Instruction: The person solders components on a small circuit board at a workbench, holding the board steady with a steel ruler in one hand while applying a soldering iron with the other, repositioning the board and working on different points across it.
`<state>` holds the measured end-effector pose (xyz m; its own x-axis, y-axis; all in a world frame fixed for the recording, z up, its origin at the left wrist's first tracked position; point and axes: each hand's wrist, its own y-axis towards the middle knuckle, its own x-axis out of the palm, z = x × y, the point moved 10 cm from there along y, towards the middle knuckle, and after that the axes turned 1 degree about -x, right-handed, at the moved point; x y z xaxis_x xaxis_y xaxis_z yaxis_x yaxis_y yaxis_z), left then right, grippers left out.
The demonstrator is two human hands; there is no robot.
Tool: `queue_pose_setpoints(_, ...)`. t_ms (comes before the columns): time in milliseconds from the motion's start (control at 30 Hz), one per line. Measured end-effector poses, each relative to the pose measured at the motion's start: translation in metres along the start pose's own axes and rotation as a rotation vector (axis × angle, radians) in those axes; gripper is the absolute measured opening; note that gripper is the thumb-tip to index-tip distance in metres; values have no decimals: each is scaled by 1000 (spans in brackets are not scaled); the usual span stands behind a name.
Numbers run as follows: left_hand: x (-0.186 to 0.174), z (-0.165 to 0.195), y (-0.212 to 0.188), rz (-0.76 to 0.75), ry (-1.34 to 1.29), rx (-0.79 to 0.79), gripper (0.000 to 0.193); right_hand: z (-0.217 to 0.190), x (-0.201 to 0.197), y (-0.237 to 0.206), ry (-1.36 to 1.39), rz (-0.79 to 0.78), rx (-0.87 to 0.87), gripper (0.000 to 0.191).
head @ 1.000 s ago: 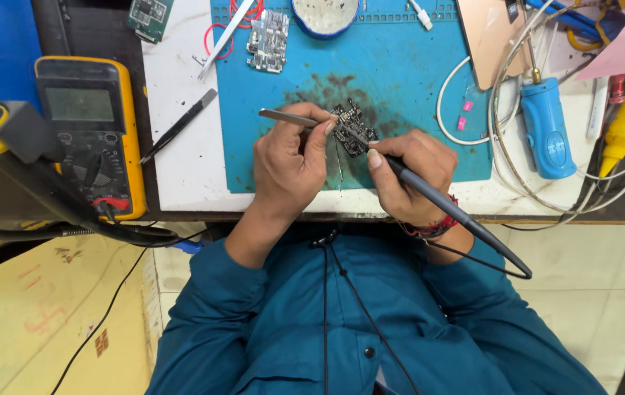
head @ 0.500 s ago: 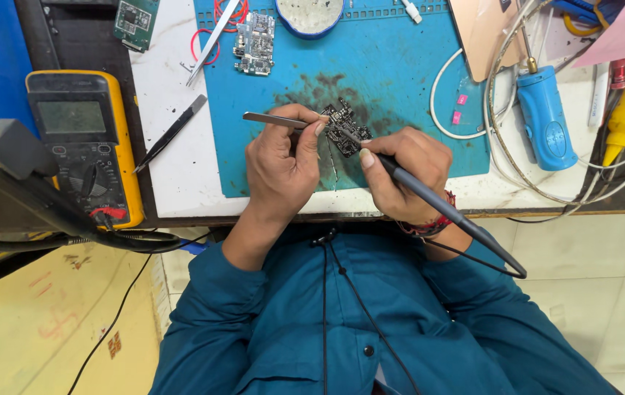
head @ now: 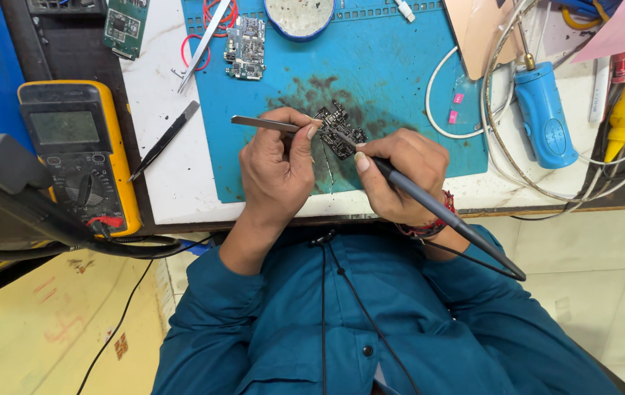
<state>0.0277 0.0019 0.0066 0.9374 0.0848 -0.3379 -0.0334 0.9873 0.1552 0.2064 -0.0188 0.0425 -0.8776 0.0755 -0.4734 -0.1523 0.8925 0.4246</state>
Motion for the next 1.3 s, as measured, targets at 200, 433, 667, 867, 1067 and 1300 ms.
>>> queue_pose_setpoints(200,0,-1,0,-1,-18,-10,8,-1,0,0,4,-3,-1,8)
queue_pose_setpoints(433,0,-2,-2,0,-10,-12,8,-1,1,0,-4,-10,2,8)
queue_pose_setpoints(667,-1,0,-4,6,-260,-56,9,2,-3,-2,-4,12,4,7)
queue_pose_setpoints(867,25,68,-48,-476,-1322,-283,27,6,-6,-6,-30,47,32,13)
queue_pose_setpoints(1067,67,167,-121,-1276,-1820,-530,32,-5,9,2,-278,-33,-72,38)
queue_pose_setpoints(1300,98,186,-144,-1334,-2362,-860,25,-5,23,6,-371,-149,-95,60)
